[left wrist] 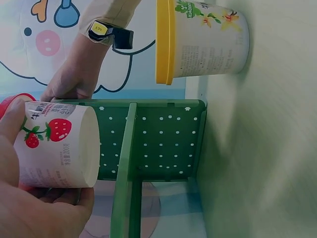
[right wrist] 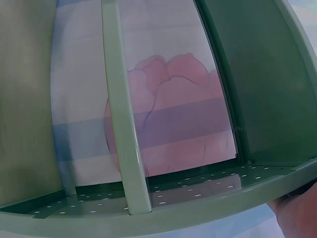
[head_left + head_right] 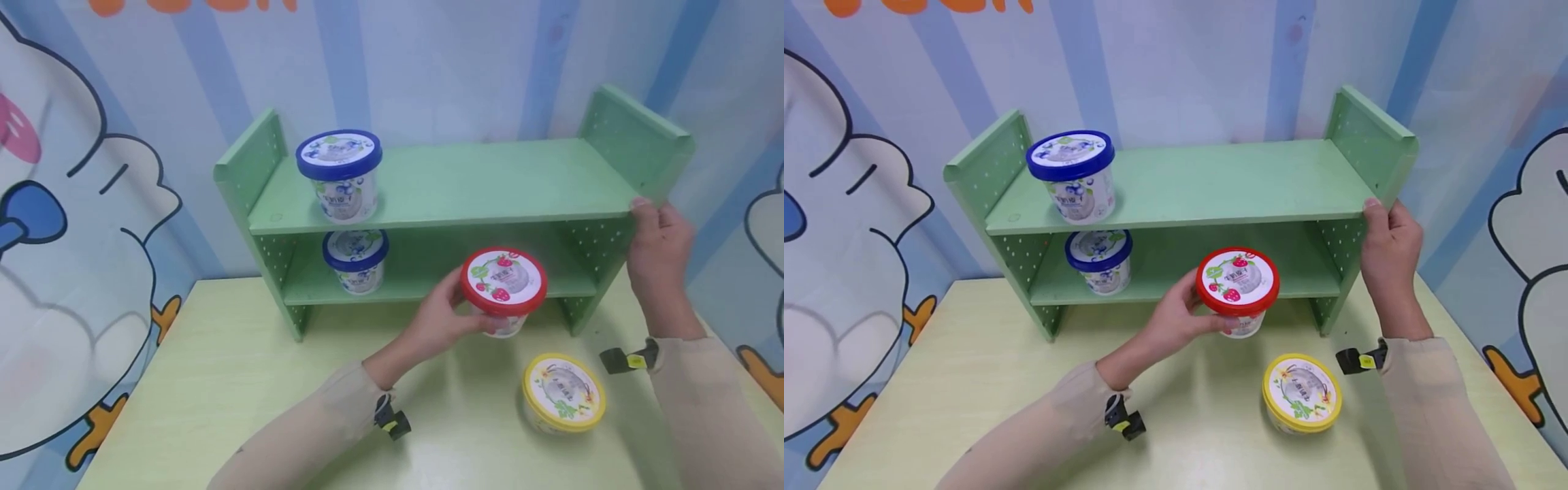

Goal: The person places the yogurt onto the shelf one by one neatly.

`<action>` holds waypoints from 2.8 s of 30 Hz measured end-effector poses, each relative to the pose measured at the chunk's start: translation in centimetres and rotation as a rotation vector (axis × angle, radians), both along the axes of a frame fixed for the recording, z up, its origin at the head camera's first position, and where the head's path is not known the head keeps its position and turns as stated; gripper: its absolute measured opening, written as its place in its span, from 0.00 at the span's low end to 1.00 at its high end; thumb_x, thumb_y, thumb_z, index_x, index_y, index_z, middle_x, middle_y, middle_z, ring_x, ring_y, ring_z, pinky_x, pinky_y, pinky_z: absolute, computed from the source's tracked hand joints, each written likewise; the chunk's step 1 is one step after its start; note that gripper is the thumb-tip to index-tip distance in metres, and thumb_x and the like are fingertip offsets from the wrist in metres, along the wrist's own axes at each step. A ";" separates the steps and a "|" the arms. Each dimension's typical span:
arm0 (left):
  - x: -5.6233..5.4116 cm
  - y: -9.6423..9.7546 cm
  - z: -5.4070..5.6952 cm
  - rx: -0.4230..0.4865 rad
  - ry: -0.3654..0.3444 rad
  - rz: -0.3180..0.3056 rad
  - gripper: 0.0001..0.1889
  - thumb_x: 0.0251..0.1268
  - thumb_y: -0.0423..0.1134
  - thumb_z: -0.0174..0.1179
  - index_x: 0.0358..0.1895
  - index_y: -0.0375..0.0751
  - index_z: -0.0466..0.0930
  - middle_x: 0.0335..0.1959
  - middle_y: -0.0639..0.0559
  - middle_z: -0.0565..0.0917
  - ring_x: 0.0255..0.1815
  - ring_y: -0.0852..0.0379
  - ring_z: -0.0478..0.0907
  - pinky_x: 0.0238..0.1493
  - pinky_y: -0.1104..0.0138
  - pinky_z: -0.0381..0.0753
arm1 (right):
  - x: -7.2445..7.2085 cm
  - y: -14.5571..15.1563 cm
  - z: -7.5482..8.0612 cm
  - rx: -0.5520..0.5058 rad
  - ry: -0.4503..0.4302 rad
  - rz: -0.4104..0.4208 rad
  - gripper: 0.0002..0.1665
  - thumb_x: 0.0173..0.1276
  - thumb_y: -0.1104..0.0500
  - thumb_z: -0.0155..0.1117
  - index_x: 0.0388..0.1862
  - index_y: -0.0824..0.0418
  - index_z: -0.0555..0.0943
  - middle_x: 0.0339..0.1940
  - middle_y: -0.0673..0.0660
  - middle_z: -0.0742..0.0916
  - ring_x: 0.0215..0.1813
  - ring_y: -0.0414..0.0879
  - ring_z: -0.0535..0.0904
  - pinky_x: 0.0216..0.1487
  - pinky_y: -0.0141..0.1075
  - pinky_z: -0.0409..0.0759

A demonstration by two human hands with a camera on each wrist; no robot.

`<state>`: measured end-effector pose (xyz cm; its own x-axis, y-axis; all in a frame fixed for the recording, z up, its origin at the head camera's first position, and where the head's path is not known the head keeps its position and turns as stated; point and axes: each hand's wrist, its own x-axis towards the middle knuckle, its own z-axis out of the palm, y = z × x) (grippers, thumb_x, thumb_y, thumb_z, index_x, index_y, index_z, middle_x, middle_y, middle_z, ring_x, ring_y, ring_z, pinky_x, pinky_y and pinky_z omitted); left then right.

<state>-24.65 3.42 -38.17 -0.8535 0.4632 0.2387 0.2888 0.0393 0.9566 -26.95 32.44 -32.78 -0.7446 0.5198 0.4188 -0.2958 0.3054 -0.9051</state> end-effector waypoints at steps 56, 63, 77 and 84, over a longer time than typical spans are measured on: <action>-3.4 4.1 1.8 0.053 -0.125 0.014 0.42 0.54 0.36 0.74 0.72 0.41 0.61 0.61 0.54 0.76 0.62 0.58 0.72 0.56 0.69 0.77 | 0.5 0.4 0.2 0.075 -0.044 0.012 0.16 0.77 0.46 0.51 0.49 0.49 0.84 0.20 0.48 0.77 0.20 0.42 0.61 0.22 0.31 0.66; -4.0 4.3 1.8 0.068 -0.125 -0.010 0.44 0.54 0.36 0.74 0.73 0.43 0.60 0.62 0.56 0.75 0.62 0.59 0.72 0.56 0.69 0.77 | 0.4 0.3 0.3 0.061 -0.068 0.010 0.15 0.77 0.48 0.51 0.50 0.49 0.83 0.19 0.48 0.75 0.21 0.41 0.61 0.23 0.31 0.66; -5.1 4.9 1.6 -0.010 -0.081 0.016 0.38 0.57 0.40 0.73 0.70 0.41 0.66 0.59 0.55 0.78 0.58 0.60 0.75 0.54 0.69 0.78 | 0.0 0.6 0.1 0.070 -0.083 0.007 0.13 0.76 0.46 0.51 0.45 0.46 0.82 0.14 0.47 0.71 0.18 0.40 0.60 0.19 0.29 0.66; -5.4 5.2 1.4 -0.004 -0.083 0.013 0.37 0.57 0.39 0.73 0.70 0.41 0.66 0.59 0.55 0.78 0.58 0.59 0.74 0.55 0.69 0.77 | 0.0 0.5 0.0 0.092 -0.083 0.006 0.20 0.77 0.46 0.49 0.54 0.53 0.82 0.18 0.49 0.74 0.19 0.42 0.60 0.20 0.31 0.66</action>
